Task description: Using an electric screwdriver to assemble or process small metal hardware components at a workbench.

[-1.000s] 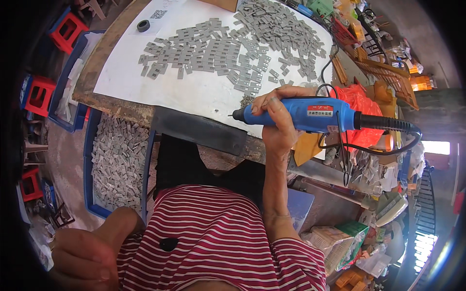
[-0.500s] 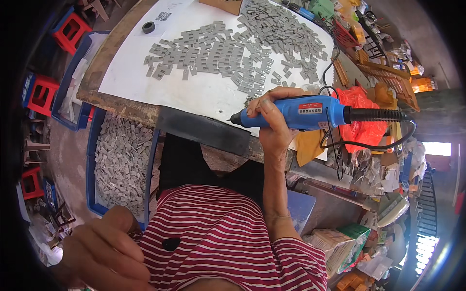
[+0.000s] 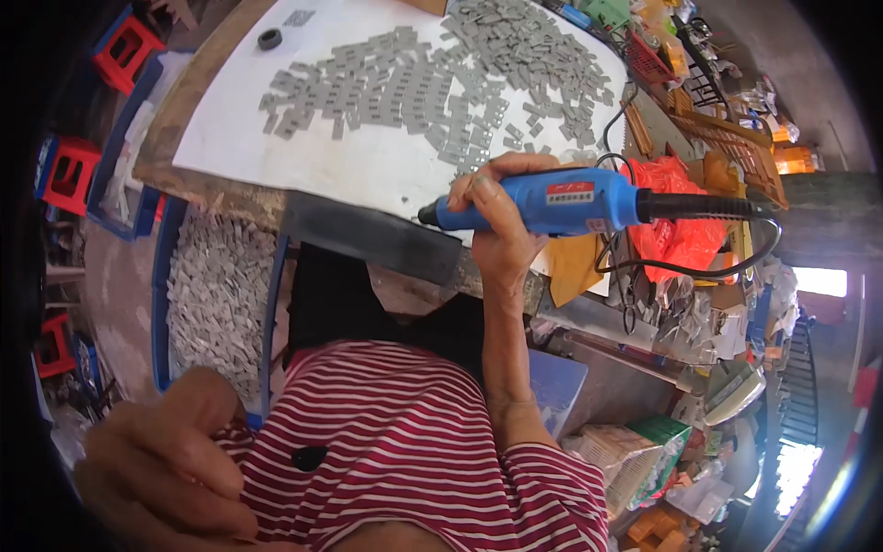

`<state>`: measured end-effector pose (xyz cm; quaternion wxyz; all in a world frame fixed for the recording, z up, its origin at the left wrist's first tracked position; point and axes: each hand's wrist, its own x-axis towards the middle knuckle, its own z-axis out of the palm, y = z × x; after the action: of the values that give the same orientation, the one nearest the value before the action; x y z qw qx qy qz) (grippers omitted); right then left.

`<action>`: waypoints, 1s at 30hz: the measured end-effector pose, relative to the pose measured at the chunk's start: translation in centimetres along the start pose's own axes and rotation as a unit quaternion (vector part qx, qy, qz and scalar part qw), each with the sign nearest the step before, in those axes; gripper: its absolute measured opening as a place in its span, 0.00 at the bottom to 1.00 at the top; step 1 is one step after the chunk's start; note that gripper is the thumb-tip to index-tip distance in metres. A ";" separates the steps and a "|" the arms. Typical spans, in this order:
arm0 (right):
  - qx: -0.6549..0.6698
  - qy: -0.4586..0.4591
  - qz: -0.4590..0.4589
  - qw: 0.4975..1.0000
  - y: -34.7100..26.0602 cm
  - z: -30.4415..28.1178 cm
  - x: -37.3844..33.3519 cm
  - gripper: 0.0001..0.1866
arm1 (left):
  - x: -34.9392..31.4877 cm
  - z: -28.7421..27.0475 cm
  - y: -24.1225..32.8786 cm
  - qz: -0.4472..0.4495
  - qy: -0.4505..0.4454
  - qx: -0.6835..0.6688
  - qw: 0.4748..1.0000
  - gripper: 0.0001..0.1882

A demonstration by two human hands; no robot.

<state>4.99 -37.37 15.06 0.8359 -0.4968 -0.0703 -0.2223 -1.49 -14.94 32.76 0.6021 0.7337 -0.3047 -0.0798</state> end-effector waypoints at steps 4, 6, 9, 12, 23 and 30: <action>0.013 -0.010 0.020 1.000 -0.2 0.9 -0.5 0.14 | -0.5 0.5 2.7 -0.115 0.064 0.033 0.991 0.11; 0.000 -0.007 0.025 1.000 0.3 0.6 -0.5 0.14 | -0.9 -0.8 1.0 -0.060 -0.056 0.027 0.996 0.10; 0.002 0.001 0.034 0.999 0.2 0.6 -0.5 0.14 | -3.5 -1.0 -0.7 0.003 -0.033 0.029 0.999 0.10; 0.004 -0.003 0.018 1.000 0.0 0.0 -0.5 0.14 | -4.8 -1.5 -2.2 0.103 -0.007 0.020 0.994 0.11; 0.010 -0.002 0.012 1.000 0.1 -0.1 -0.2 0.14 | -4.4 1.5 -6.2 0.288 0.308 0.045 0.906 0.09; 0.002 0.011 0.004 1.000 0.2 -0.4 -0.3 0.14 | -2.4 1.2 -2.4 0.149 0.143 -0.072 0.976 0.10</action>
<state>4.79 -37.55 14.62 0.8385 -0.4931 -0.0596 -0.2239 -3.17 -14.42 29.56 0.6955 0.6388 -0.3151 0.0945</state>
